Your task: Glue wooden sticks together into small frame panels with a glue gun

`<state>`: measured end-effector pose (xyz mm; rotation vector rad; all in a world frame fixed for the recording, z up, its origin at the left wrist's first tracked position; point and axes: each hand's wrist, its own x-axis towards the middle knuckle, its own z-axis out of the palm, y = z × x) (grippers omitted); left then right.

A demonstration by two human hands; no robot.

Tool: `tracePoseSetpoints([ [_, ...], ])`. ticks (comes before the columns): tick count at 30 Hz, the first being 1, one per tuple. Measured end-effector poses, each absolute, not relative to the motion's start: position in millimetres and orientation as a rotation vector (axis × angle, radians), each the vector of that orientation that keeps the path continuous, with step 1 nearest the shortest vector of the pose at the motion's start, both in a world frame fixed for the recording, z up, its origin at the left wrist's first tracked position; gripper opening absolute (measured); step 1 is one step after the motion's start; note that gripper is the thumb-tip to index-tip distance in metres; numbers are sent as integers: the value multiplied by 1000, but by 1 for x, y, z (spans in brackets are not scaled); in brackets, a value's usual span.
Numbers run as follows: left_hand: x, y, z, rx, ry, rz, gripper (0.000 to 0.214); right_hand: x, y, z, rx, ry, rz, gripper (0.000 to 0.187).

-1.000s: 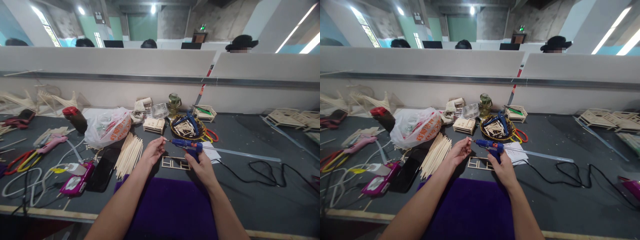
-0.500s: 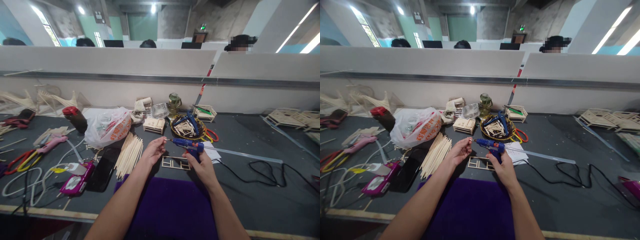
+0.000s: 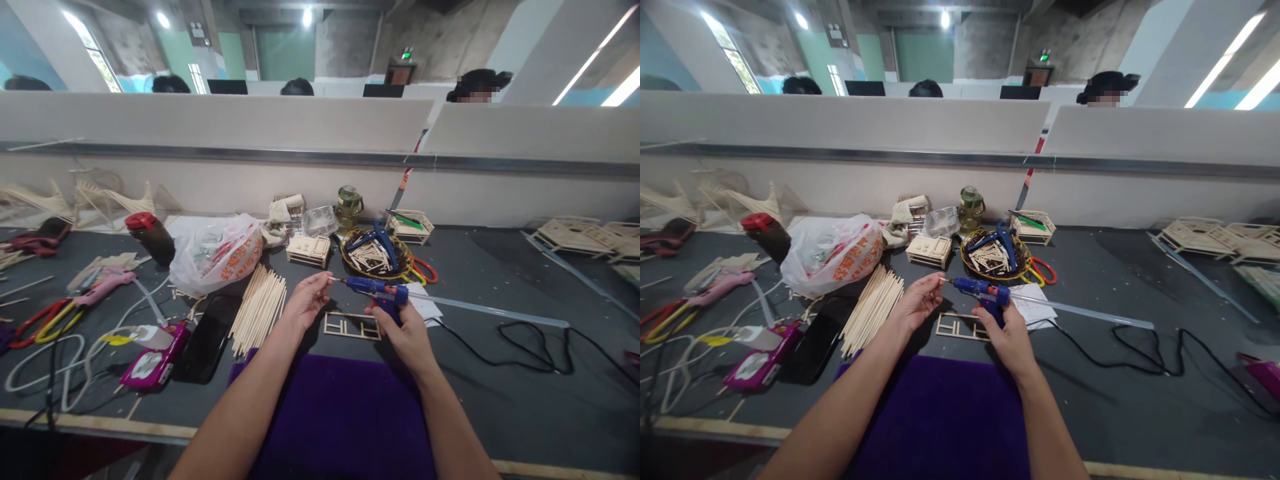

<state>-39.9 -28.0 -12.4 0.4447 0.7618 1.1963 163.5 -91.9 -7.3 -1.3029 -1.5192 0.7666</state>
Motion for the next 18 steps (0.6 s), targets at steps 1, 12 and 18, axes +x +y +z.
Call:
tracePoseSetpoints([
  [1,-40,-28,-12,439,764,1202,30,164,-92,-7,-1304,-1521,754,34],
  [12,-39,-26,-12,432,809,1224,26,164,-91,-8,-1325,-1587,630,32],
  [18,-38,-27,-11,433,807,1247,27,163,-90,-9,-1369,-1652,578,37],
])
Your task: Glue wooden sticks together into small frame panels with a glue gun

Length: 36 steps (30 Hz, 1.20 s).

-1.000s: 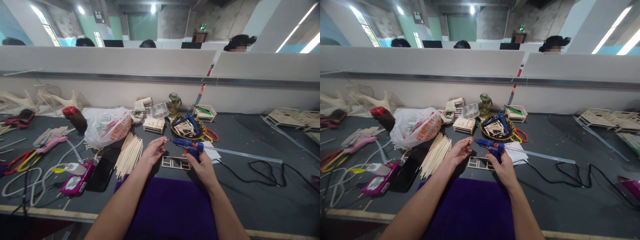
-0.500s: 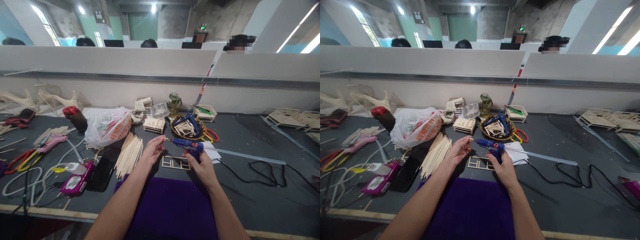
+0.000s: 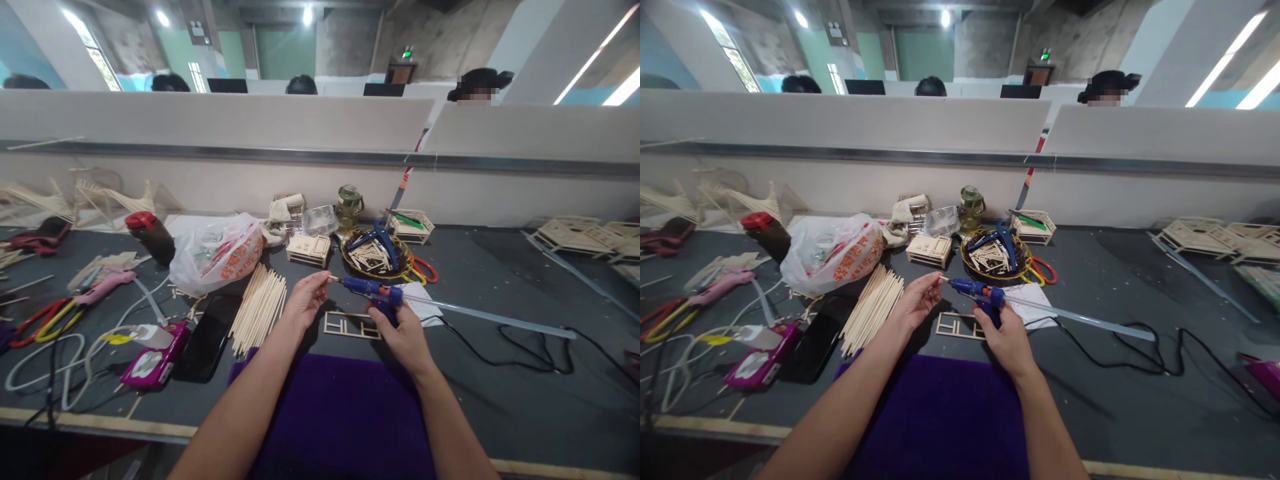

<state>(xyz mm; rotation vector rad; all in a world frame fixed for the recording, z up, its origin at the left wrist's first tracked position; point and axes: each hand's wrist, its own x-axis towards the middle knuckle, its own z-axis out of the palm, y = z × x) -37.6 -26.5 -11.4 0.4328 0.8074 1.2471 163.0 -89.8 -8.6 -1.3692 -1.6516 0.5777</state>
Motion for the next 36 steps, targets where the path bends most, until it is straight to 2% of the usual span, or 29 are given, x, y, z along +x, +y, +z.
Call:
tracePoseSetpoints([
  [7,-39,-26,-12,468,832,1269,28,172,-92,-1,-1435,-1597,593,37],
  [12,-36,-29,-11,767,1025,1319,27,206,-89,5,-1523,-1408,514,33],
  [15,-29,-34,-9,948,1098,1290,23,233,-88,0,-1557,-1220,641,29],
  [18,-21,-39,-8,1020,1101,1187,22,254,-90,-11,-1604,-1008,857,35],
  [21,-15,-43,-9,1066,1086,1099,23,266,-90,-24,-1699,-903,928,41],
  [24,-11,-46,-11,1105,1084,1063,24,274,-88,-34,-1954,-1032,756,42],
  [28,-9,-47,-12,1135,1097,1035,23,274,-87,-31,-2412,-1308,205,48],
  [30,-9,-46,-14,1163,1099,1028,23,266,-88,-23,-2397,-1364,-76,46],
  [32,-8,-45,-17,1197,1100,1017,22,250,-89,-12,-2217,-1434,-223,38],
  [33,-8,-45,-18,1212,1101,1011,22,239,-89,-5,-2104,-1483,-175,33],
  [36,-8,-43,-22,1236,1098,1001,23,202,-82,13,-1683,-1678,367,23],
])
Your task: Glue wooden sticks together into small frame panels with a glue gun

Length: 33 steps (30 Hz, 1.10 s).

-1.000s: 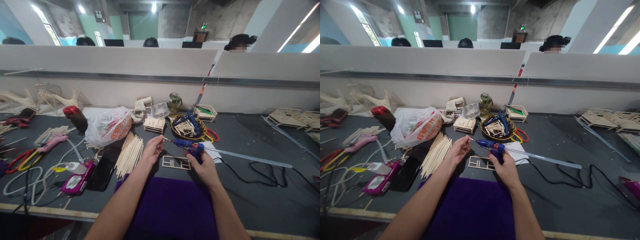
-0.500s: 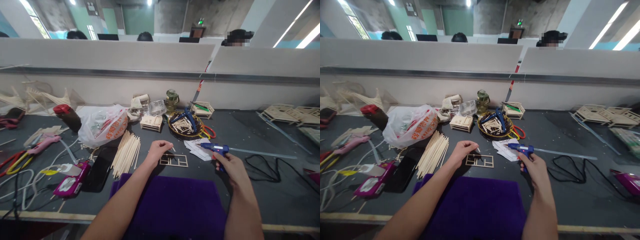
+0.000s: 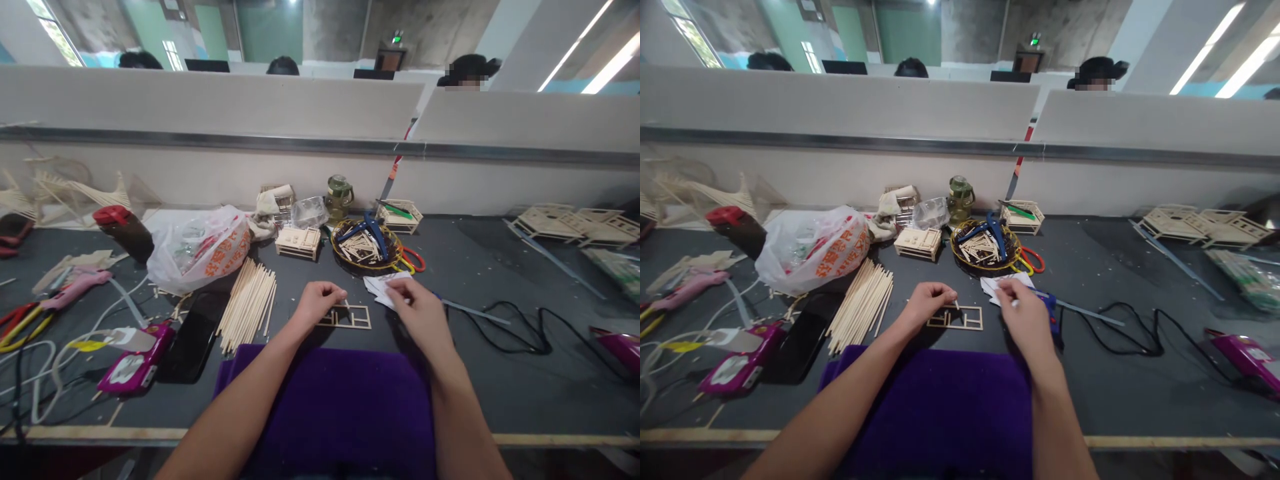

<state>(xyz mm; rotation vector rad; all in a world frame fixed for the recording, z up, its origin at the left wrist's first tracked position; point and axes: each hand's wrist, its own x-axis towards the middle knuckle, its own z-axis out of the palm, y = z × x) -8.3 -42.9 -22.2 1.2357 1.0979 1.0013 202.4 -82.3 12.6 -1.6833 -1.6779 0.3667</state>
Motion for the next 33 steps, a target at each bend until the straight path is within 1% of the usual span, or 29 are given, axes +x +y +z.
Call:
tracePoseSetpoints([
  [2,-9,-42,-23,1236,1087,1005,24,179,-75,19,-1502,-1801,616,18],
  [6,-11,-40,-22,1219,1033,994,30,150,-62,21,-1437,-1933,820,14],
  [19,-15,-42,-13,1167,1039,985,29,140,-52,9,-1535,-1803,882,19],
  [23,-15,-41,-16,1175,1014,981,31,141,-51,5,-1491,-1746,950,21],
  [26,-15,-40,-19,1236,1014,996,30,146,-50,1,-1426,-1733,1034,18],
  [30,-20,-35,-22,1397,1115,997,18,154,-50,-3,-1398,-1743,1082,9],
  [33,-25,-34,-21,1536,1169,973,8,160,-50,-8,-1424,-1749,1085,9],
])
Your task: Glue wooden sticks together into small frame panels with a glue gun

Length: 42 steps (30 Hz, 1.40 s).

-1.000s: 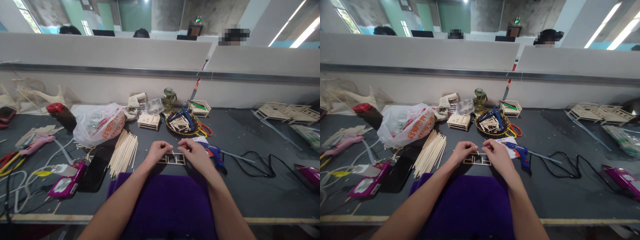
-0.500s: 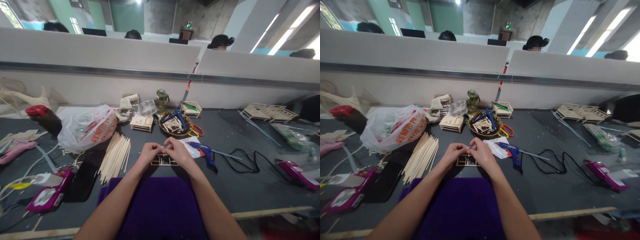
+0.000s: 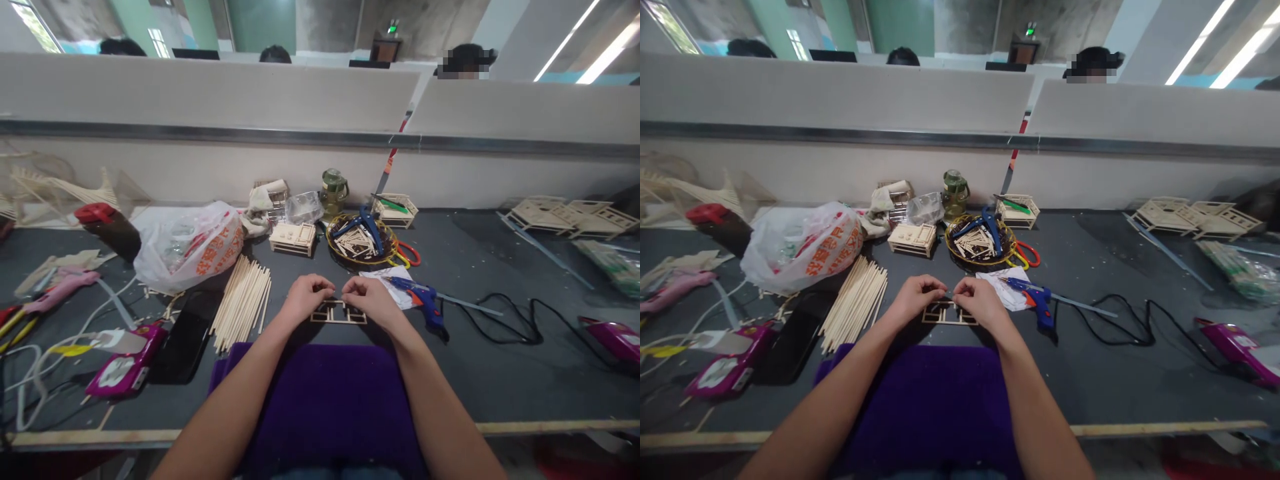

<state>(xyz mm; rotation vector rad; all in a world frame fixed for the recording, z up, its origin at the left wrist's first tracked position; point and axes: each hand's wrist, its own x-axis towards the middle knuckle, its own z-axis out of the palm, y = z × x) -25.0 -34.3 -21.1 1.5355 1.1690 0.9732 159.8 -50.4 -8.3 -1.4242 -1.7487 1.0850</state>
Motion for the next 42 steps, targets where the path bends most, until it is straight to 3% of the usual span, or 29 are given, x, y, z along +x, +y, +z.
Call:
tracePoseSetpoints([
  [17,-25,-43,-16,2254,1236,405,13,157,-54,-12,-1722,-1934,931,11],
  [42,-22,-48,-12,2328,1220,333,10,150,-59,-2,-1847,-2146,773,17],
])
